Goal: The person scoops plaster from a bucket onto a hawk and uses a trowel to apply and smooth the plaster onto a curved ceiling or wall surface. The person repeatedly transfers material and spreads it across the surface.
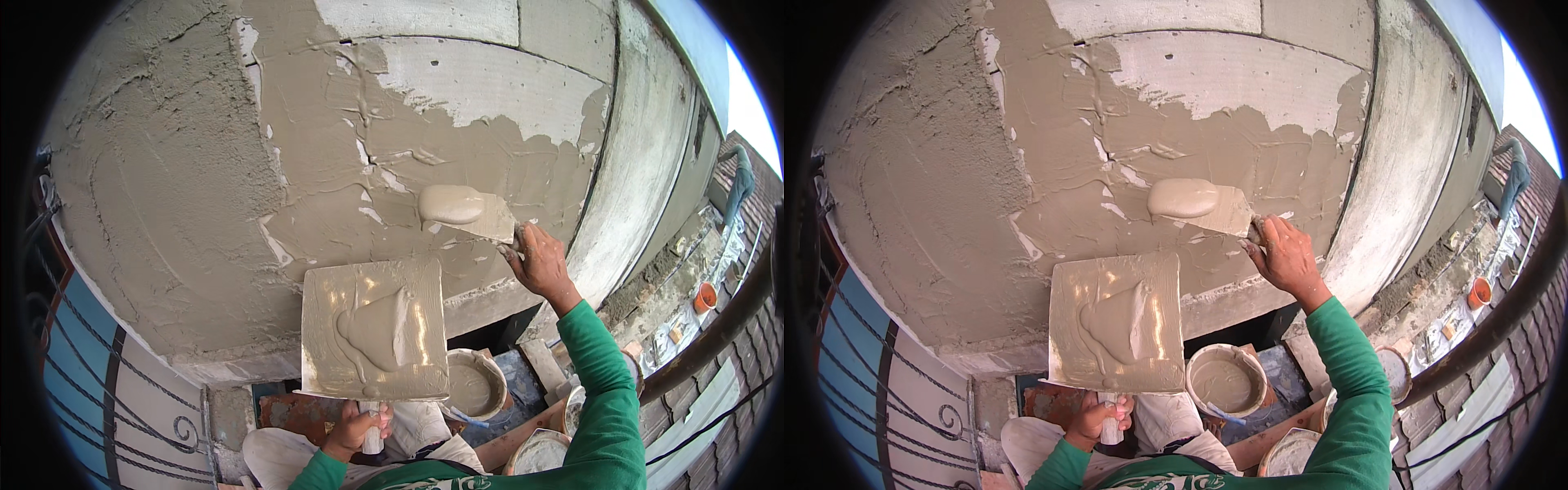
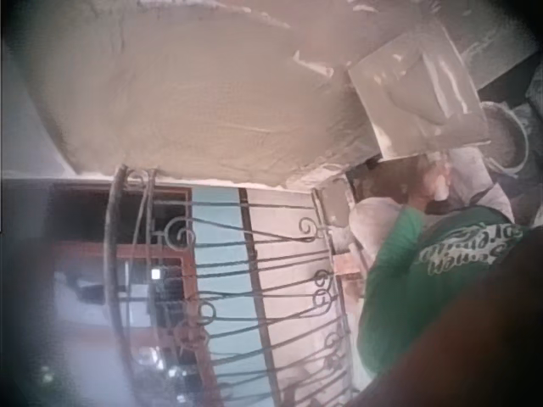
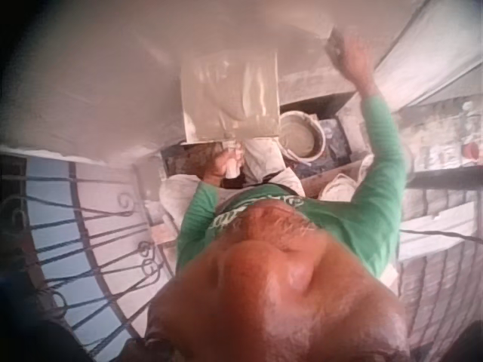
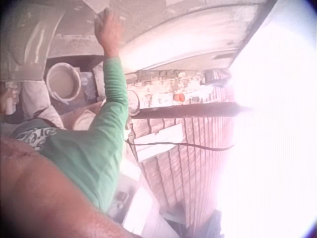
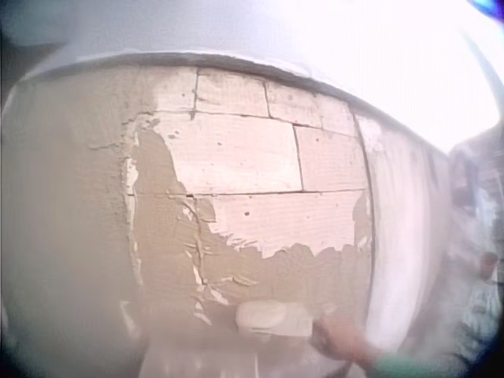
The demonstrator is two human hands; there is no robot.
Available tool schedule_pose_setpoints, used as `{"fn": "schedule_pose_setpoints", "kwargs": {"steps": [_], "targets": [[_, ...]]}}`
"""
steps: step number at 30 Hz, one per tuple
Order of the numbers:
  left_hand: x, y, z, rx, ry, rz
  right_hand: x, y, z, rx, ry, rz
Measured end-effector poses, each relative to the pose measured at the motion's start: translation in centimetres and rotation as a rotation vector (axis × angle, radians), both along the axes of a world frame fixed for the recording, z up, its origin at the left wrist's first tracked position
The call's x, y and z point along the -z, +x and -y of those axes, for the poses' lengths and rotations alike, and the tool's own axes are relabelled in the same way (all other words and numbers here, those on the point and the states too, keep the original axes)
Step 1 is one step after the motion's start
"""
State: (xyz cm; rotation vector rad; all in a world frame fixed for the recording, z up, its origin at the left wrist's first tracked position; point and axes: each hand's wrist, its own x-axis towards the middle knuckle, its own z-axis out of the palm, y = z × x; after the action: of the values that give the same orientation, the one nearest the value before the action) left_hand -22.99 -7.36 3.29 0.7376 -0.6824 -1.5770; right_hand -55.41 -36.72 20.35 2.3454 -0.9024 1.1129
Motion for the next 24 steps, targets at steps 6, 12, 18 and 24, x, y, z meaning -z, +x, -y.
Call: {"fn": "schedule_pose_setpoints", "kwargs": {"steps": [6, 12, 18, 24], "targets": [[0.0, 1.2, -0.4, -0.024, 0.003, -0.002, -10.1, 1.9, 3.7, 0.001, 0.058, 0.058], [-0.3, 1.5, -0.8, -0.082, 0.032, 0.023, -16.6, 3.6, 5.2, 0.07, 0.039, -0.134], [1.8, 3.4, -0.4, -0.041, 0.013, 0.002, -22.8, 4.3, 5.5, 0.114, -0.083, -0.16], [5.6, 4.5, 0.8, -0.05, -0.027, -0.007, -30.1, 5.1, 7.1, 0.079, -0.148, -0.06]]}}
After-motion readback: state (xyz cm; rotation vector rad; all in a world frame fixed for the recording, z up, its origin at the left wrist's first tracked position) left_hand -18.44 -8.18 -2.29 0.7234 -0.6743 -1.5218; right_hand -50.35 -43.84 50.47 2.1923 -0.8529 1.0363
